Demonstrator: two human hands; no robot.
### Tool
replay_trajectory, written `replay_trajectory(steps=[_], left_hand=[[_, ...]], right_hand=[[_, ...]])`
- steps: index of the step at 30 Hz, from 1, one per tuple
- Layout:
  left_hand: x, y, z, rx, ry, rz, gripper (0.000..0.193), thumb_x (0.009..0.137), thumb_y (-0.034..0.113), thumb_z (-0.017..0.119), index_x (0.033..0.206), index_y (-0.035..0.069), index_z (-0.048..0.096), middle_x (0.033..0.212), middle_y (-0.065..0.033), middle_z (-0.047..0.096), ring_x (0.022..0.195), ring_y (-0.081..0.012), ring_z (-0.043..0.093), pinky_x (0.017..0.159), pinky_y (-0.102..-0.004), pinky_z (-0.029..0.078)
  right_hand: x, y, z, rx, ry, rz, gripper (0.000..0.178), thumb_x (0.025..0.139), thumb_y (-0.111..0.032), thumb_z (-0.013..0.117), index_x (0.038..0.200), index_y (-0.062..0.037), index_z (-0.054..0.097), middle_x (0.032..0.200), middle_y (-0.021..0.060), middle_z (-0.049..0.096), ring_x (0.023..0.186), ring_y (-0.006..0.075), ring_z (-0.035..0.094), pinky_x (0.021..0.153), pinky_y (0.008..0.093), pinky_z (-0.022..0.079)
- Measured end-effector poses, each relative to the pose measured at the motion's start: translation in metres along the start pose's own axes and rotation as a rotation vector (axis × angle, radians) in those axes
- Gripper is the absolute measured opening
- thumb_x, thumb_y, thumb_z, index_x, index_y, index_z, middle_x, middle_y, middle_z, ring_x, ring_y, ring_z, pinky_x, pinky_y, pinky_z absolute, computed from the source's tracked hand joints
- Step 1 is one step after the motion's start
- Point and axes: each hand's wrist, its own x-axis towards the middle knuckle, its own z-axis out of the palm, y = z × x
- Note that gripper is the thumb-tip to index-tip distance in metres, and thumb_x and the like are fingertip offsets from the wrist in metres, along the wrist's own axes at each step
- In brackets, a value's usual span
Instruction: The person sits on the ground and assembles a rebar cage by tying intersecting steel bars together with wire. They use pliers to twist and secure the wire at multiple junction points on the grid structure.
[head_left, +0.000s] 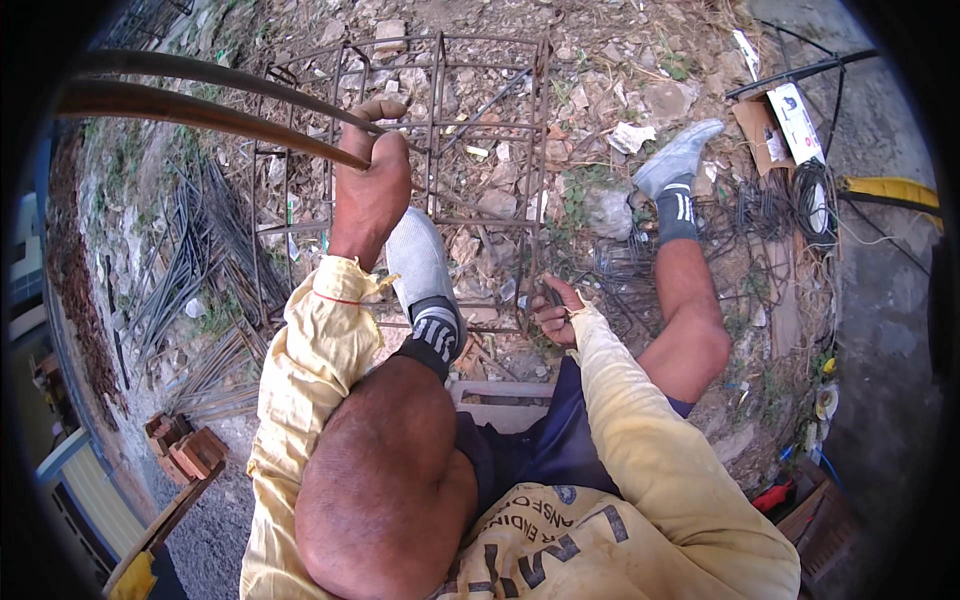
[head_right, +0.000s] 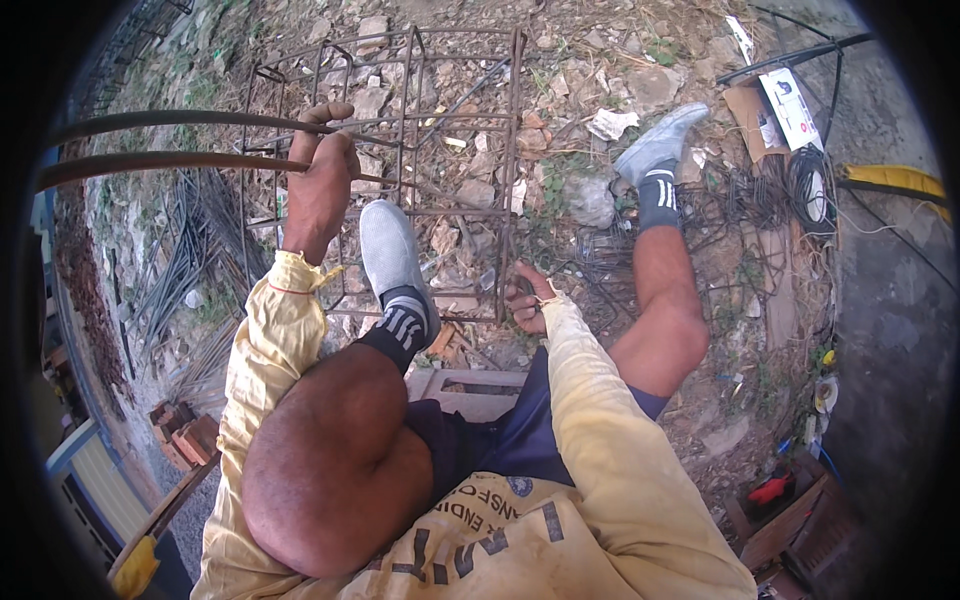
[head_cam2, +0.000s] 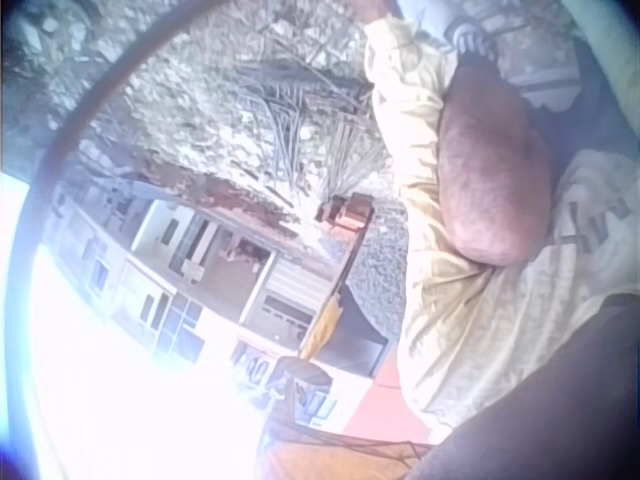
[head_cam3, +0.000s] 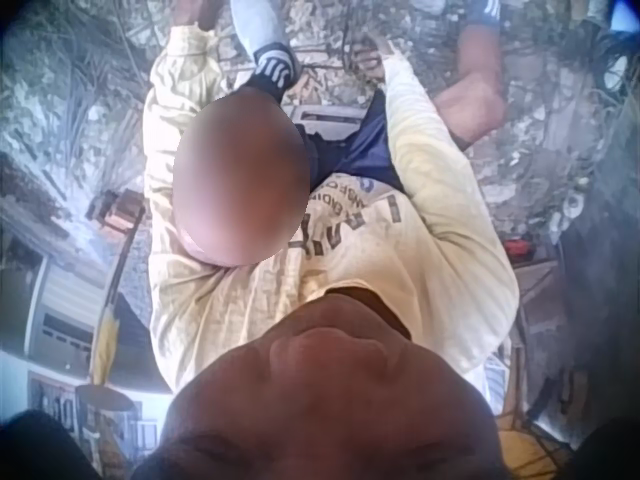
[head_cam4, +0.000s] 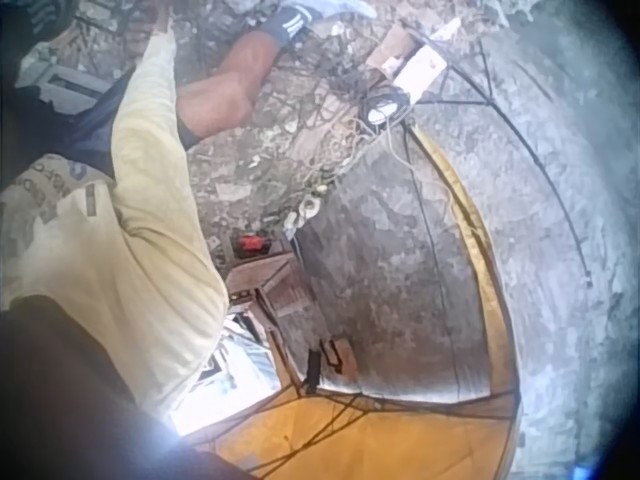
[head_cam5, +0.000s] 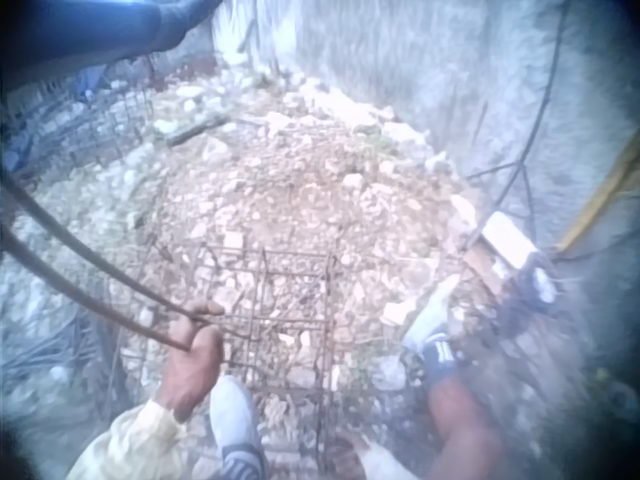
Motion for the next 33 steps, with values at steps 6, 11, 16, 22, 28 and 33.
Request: replay_trajectory(steps=[6, 11, 16, 22, 28, 33], left_hand=[[0.001, -0.001, -0.002, 0.065, -0.032, 0.024, 0.029, 0.087, 0.003, 0.041, 0.115, 0.003, 0.047, 0.066, 0.0026, 0.047, 0.053, -0.0043, 0.042, 0.047, -0.0230, 0.035], [0.004, -0.004, 0.001, 0.065, -0.033, 0.068, 0.031, 0.086, 0.005, 0.043, 0.117, 0.003, 0.047, 0.066, 0.0019, 0.047, 0.054, -0.0055, 0.044, 0.048, -0.0243, 0.037], [0.003, -0.010, -0.002, 0.025, -0.027, 0.062, 0.035, 0.085, 0.007, 0.048, 0.119, 0.000, 0.046, 0.069, 0.0002, 0.050, 0.056, -0.0068, 0.047, 0.051, -0.0244, 0.039], [0.001, -0.005, -0.012, 0.121, -0.036, 0.080, 0.052, 0.083, 0.016, 0.065, 0.126, -0.002, 0.041, 0.078, -0.0030, 0.054, 0.064, -0.0107, 0.051, 0.057, -0.0255, 0.042], [-0.001, 0.008, -0.015, 0.213, -0.102, -0.064, 0.074, 0.078, 0.046, 0.073, 0.119, -0.007, 0.042, 0.087, -0.0108, 0.057, 0.077, -0.0172, 0.060, 0.070, -0.0313, 0.050], [-0.026, 0.046, -0.023, 0.200, -0.226, -0.496, 0.092, 0.075, 0.073, 0.057, 0.132, 0.005, 0.033, 0.096, -0.0167, 0.056, 0.066, -0.0216, 0.062, 0.054, -0.0415, 0.052]], right_hand=[[-0.013, 0.003, 0.030, -0.367, 0.402, -0.189, 0.038, 0.088, -0.049, 0.059, 0.096, -0.0111, 0.060, 0.070, -0.0042, 0.055, 0.049, 0.0070, 0.049, 0.040, 0.0223, 0.039], [-0.024, -0.005, 0.002, 0.065, 0.001, -0.108, 0.035, 0.086, -0.044, 0.064, 0.097, -0.0116, 0.060, 0.065, -0.0054, 0.052, 0.046, 0.0044, 0.046, 0.036, 0.0202, 0.034], [-0.048, 0.032, 0.051, -0.318, 0.733, -0.563, 0.041, 0.078, -0.045, 0.073, 0.092, -0.0081, 0.060, 0.062, 0.0004, 0.053, 0.045, 0.0105, 0.051, 0.035, 0.0239, 0.035], [-0.098, 0.078, 0.106, -0.813, 0.733, -1.114, 0.038, 0.081, -0.028, 0.071, 0.093, 0.0005, 0.050, 0.067, 0.0073, 0.056, 0.046, 0.0153, 0.056, 0.036, 0.0298, 0.047], [-0.120, 0.120, 0.176, -1.086, 0.379, -1.260, 0.034, 0.082, -0.021, 0.071, 0.095, -0.0017, 0.046, 0.063, 0.0056, 0.054, 0.041, 0.0120, 0.053, 0.040, 0.0273, 0.042], [-0.100, 0.137, 0.214, -1.117, 0.331, -1.220, 0.036, 0.080, -0.028, 0.069, 0.100, -0.0052, 0.048, 0.066, 0.0052, 0.055, 0.053, 0.0156, 0.059, 0.052, 0.0334, 0.047]])
